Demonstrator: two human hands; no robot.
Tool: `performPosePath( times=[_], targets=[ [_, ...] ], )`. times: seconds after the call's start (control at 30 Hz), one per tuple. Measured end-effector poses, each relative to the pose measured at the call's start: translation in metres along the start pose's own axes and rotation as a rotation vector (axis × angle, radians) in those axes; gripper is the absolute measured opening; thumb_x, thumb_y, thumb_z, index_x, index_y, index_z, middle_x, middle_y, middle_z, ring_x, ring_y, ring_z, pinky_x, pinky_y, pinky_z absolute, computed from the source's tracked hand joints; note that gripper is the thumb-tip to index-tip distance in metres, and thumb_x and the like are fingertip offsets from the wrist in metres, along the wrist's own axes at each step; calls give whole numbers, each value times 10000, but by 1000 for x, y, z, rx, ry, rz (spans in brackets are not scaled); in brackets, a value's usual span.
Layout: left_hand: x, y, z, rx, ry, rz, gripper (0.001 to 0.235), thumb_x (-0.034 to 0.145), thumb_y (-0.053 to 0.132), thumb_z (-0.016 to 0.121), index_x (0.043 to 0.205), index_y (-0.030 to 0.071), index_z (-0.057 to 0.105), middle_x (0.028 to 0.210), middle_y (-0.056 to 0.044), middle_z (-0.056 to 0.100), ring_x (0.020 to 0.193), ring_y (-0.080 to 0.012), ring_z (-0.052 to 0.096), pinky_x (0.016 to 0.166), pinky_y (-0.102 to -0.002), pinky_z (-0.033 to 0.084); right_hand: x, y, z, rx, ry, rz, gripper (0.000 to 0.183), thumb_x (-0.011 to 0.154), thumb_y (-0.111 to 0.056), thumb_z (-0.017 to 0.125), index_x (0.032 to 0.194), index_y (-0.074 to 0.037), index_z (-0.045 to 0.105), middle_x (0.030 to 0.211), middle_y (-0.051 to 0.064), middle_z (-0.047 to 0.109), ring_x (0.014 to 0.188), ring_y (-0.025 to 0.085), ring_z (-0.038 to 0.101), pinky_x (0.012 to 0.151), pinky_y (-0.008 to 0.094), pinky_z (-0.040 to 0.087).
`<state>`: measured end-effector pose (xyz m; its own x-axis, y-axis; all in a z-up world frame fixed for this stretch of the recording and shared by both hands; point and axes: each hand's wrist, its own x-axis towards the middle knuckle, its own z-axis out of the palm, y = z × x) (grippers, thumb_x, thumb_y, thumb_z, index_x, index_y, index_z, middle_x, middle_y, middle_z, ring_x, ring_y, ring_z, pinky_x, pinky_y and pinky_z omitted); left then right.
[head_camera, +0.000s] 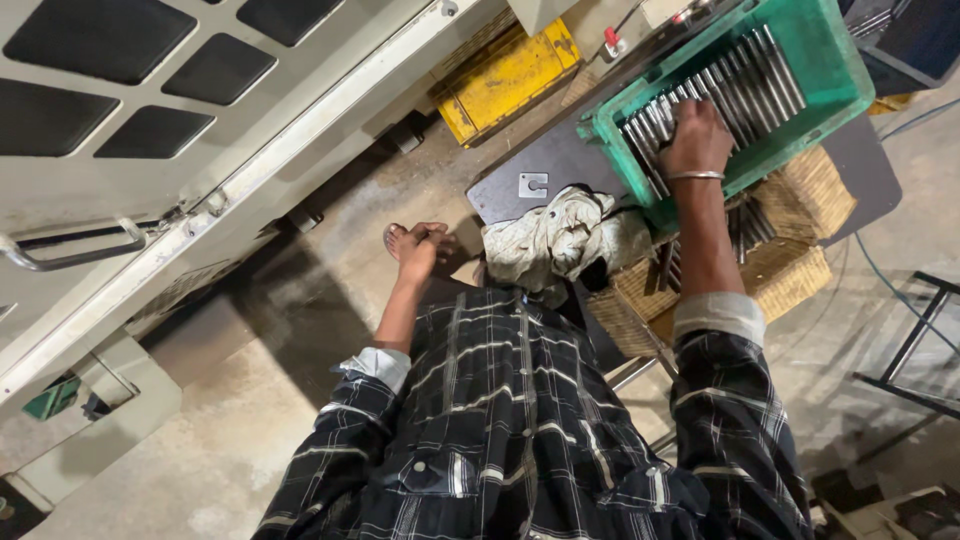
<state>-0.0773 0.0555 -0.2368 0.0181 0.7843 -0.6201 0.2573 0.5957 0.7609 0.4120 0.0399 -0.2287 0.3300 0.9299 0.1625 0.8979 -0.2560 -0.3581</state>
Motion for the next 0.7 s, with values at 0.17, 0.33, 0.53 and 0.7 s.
performPosePath(
  times=[0.17,0.33,0.53,0.7],
  targets=[
    [0,-2,-1,-13,-1,-3,224,944,157,627,1107,9,667,916,-107,774,705,-162,703,591,-280,519,-3,10,8,70,89,25,287,789,-37,753,1038,-83,619,1061,175,652,936,423,648,728,539,512],
    [-3,-4,-3,13,-15,5,229,968,187,614,1119,22,665,930,-102,770,718,-157,692,601,-275,512,-9,21,5,183,-13,56,213,878,-40,704,1038,-172,657,1043,117,676,902,400,668,743,533,516],
    [0,-2,-1,1,-15,4,238,962,178,602,1137,31,667,932,-99,773,724,-154,697,608,-274,514,-9,4,7,-23,58,107,254,803,-61,738,1012,-166,637,1043,134,664,896,396,662,709,517,525],
    [1,-1,-6,-10,-19,5,240,962,158,582,1143,21,663,945,-97,775,727,-153,697,617,-276,522,-9,-12,-1,-26,-71,184,339,783,-142,825,1057,-127,626,1093,155,657,1001,404,642,718,523,524]
  ],
)
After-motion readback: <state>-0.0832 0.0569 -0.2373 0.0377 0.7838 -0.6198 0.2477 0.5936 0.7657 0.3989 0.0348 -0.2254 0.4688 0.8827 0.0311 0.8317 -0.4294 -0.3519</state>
